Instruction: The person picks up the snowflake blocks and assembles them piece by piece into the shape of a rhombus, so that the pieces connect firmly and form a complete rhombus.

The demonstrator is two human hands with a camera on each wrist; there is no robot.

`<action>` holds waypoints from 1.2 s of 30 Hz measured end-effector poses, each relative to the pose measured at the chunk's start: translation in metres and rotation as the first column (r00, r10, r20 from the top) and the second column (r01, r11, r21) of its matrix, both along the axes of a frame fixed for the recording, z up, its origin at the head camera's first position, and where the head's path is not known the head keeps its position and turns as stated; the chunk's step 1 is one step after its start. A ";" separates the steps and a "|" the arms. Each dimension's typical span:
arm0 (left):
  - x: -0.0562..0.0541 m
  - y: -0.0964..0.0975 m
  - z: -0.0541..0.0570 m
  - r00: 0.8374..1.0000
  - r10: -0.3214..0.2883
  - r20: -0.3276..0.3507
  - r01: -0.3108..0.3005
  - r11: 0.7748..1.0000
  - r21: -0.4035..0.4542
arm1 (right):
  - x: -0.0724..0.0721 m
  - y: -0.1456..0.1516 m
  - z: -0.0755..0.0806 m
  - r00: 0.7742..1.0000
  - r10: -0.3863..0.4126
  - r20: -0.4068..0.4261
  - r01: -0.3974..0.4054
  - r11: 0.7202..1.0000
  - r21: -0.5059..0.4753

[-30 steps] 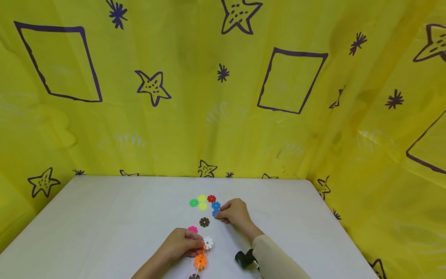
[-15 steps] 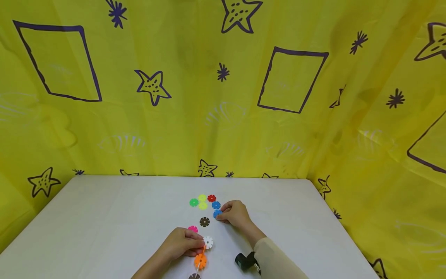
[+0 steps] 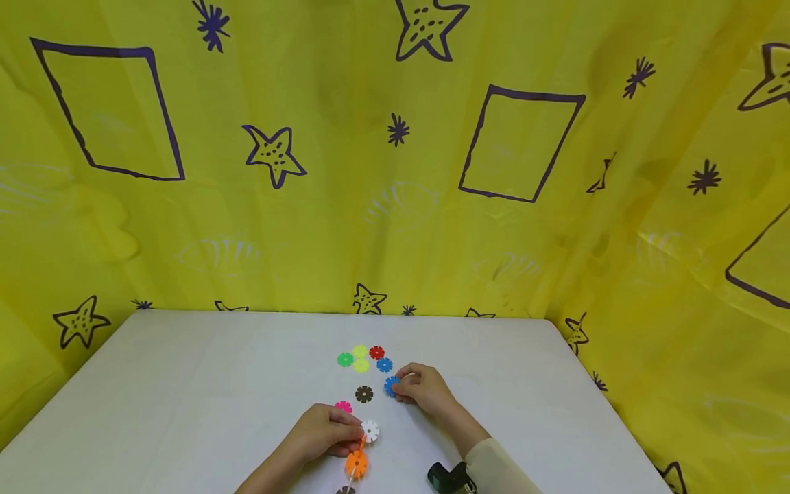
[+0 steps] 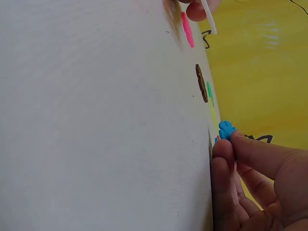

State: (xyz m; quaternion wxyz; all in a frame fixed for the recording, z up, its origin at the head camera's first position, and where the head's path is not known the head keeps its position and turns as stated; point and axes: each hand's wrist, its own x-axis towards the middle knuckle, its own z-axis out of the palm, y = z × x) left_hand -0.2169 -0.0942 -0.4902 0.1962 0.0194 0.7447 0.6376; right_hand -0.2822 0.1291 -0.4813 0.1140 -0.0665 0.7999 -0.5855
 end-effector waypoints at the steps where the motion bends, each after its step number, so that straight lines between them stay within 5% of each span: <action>1: 0.000 0.000 0.000 1.000 0.001 0.001 -0.001 1.000 -0.004 | 0.002 0.002 0.000 1.000 0.015 0.011 -0.015 1.000 -0.011; 18: 0.001 -0.001 0.003 1.000 0.002 -0.007 -0.002 0.998 -0.066 | 0.034 0.007 -0.003 0.999 0.047 0.006 -0.047 0.998 0.028; 26: 0.002 -0.001 0.003 1.000 -0.003 -0.015 0.002 0.998 -0.062 | 0.050 0.009 -0.004 0.999 0.051 0.008 -0.051 0.998 -0.033; 36: 0.000 0.001 0.005 1.000 0.005 -0.012 -0.006 0.996 -0.088 | 0.057 0.010 -0.004 0.999 0.037 -0.006 -0.037 0.999 -0.033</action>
